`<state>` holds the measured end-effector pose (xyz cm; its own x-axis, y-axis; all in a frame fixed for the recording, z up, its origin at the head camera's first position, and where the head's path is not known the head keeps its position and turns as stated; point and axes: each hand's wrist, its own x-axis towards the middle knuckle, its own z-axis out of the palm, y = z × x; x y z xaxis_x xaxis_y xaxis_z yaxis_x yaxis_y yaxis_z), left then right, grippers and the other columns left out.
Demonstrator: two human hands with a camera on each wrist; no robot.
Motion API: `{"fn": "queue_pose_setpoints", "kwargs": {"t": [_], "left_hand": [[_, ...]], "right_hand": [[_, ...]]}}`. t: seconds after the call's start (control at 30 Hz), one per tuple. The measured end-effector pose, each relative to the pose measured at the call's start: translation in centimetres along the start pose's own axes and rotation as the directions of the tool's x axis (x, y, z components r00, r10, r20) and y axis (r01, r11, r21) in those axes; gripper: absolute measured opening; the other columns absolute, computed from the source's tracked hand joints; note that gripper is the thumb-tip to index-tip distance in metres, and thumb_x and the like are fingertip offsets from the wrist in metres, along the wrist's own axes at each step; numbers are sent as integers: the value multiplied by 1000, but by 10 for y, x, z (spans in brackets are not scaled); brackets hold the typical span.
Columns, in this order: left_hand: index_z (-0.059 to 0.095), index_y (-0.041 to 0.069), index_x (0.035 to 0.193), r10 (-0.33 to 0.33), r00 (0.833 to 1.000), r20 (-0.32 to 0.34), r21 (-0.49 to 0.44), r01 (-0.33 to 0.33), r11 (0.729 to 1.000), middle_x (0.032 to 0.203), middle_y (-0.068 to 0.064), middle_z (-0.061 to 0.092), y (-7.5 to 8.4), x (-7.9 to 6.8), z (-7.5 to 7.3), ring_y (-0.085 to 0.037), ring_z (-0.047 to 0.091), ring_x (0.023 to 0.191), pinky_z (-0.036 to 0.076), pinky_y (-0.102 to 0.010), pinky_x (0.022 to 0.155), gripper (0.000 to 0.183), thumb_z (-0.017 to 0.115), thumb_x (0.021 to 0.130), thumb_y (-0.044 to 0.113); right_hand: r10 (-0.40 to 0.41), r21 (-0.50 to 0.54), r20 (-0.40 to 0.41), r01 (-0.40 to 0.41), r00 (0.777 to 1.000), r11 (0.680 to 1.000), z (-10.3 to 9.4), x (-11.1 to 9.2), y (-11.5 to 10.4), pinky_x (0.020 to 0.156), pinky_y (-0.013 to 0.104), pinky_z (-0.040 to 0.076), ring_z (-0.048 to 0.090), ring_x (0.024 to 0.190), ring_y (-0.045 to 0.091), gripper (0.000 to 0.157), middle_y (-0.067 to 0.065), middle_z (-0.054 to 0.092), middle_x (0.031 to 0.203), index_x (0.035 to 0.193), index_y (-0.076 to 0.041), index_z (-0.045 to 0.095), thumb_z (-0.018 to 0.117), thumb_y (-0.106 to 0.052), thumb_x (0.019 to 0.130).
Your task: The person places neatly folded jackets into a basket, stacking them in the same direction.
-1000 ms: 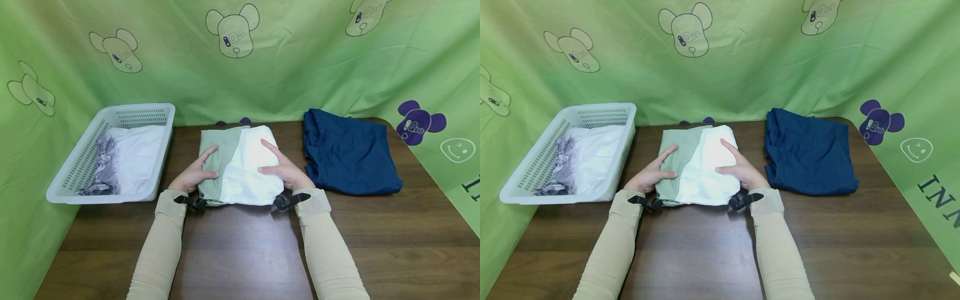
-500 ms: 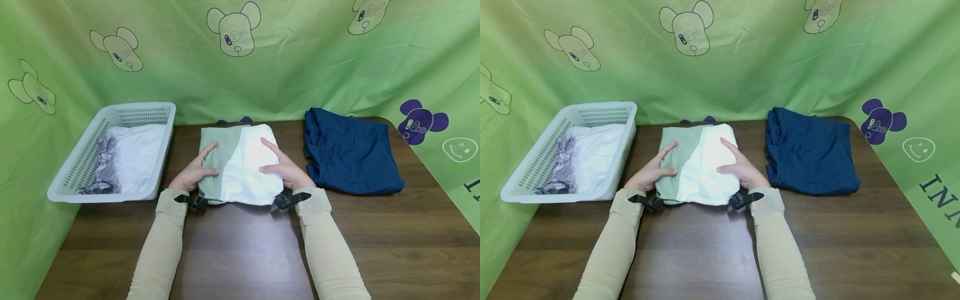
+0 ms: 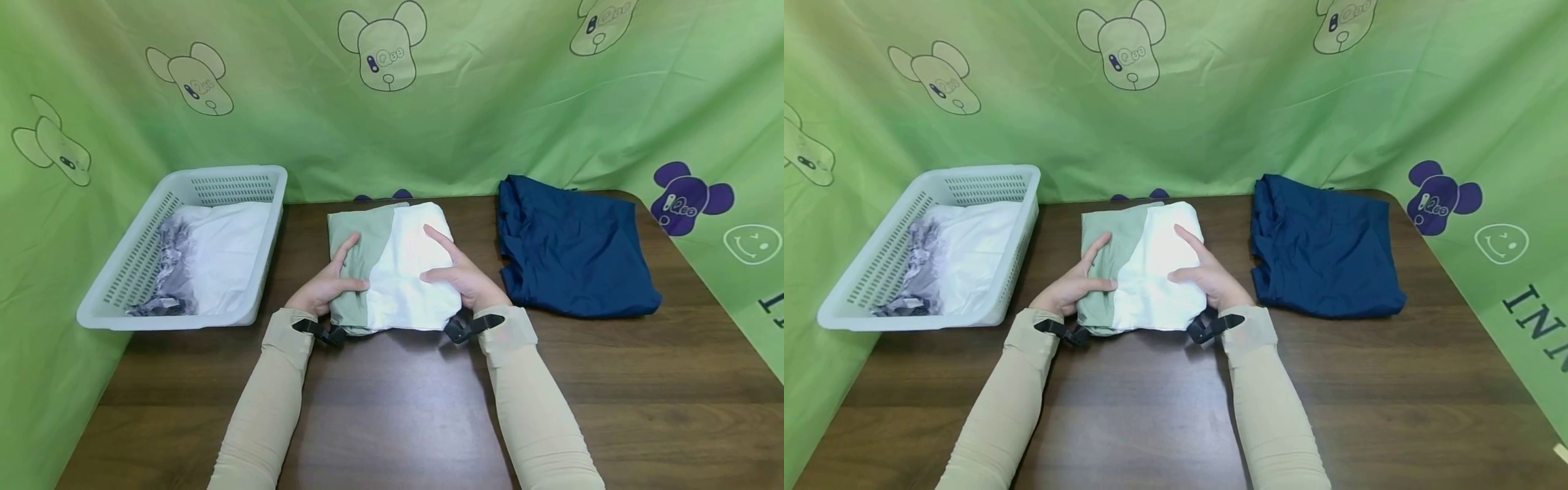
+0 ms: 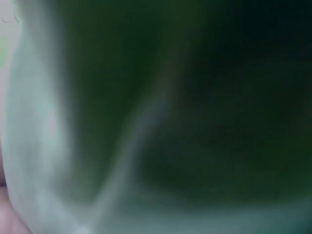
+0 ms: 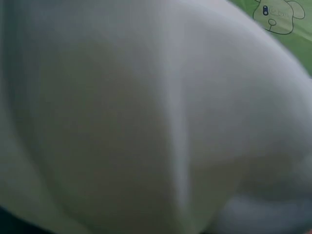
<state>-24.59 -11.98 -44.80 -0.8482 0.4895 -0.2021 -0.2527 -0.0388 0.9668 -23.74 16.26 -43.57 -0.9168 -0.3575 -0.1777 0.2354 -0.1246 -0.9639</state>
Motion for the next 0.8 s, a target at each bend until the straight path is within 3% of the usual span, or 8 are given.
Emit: {"fn": "queue_pose_setpoints", "kwargs": {"t": [0.3,0.4,0.53,0.67,0.8], "left_hand": [[5,41,163,13,1000,13,-8,-13,1000,168,-2,-10,1,-1,-2,-29,45,120,53,-23,79,107,62,90,-12],[4,38,163,46,999,18,-6,-46,999,168,1,-10,4,-2,-3,-25,33,135,48,-22,91,107,62,89,-12],[4,35,164,96,995,18,10,-96,995,169,4,-11,10,-4,-3,-17,6,149,32,-28,112,108,63,88,-13],[5,36,164,123,992,19,-1,-123,992,169,5,-9,18,-7,-1,-18,6,150,22,-37,119,108,63,87,-15],[6,37,164,161,987,24,6,-161,987,168,8,-8,27,-11,1,-14,5,149,19,-36,120,109,63,87,-16]], "right_hand": [[-28,16,31,28,999,999,1,-2,-4,76,25,55,61,96,14,99,11,36,145,163,-32,23,58,20,86],[-41,38,41,39,998,999,3,-4,-8,75,25,56,61,97,15,99,12,39,142,162,-33,24,57,21,86],[-51,50,49,48,998,998,5,-6,-14,76,26,57,61,98,16,98,10,40,139,162,-35,25,56,21,87],[-61,35,51,60,997,998,7,-8,-20,77,26,56,59,101,17,98,9,38,140,161,-35,26,57,20,87],[-87,20,56,86,995,996,9,-12,-27,78,26,56,57,104,19,98,8,35,145,161,-36,28,58,20,87]]}}
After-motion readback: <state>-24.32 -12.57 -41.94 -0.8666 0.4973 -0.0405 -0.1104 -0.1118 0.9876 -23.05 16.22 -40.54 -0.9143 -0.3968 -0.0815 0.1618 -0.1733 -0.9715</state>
